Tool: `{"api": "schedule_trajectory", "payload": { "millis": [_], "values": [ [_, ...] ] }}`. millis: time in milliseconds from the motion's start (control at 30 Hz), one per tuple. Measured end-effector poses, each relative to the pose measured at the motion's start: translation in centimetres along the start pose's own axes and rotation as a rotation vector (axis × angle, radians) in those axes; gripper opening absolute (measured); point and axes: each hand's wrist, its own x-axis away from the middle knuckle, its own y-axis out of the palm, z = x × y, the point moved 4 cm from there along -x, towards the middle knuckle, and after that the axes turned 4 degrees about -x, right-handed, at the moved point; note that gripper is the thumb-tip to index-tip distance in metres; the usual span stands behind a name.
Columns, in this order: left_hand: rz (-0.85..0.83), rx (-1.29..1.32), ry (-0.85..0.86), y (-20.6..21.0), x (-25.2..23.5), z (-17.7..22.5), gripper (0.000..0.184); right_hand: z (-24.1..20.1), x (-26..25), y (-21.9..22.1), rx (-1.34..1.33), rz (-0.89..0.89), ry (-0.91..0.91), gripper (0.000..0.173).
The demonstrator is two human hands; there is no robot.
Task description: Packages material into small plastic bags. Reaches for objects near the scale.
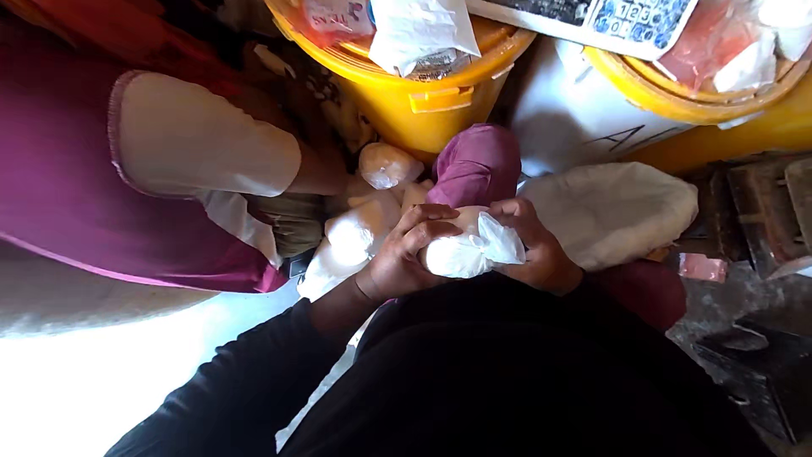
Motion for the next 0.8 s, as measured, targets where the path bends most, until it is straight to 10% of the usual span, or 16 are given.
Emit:
{"api": "schedule_trajectory", "payload": {
  "millis": [233, 533, 700, 800],
  "values": [
    [-0.017, -0.074, 0.046, -0.6, -0.1, 0.3, 0.042, -2.1, -0.2, -0.2, 0.329, -0.049, -0.094, 0.017],
    [-0.038, -0.093, 0.013, -0.4, -0.6, 0.2, 0.049, -1.4, -1.7, -0.9, 0.111, -0.042, -0.028, 0.023],
    [-0.085, 0.0, -0.23, 0.1, 0.5, -1.4, 0.124, 1.5, -1.0, -1.7, -0.057, -0.158, 0.181, 0.108],
    [-0.022, 0.079, -0.365, 0.5, 0.8, -2.2, 0.134, 4.0, -0.3, -0.9, -0.255, -0.094, 0.349, 0.136]
  ]
}}
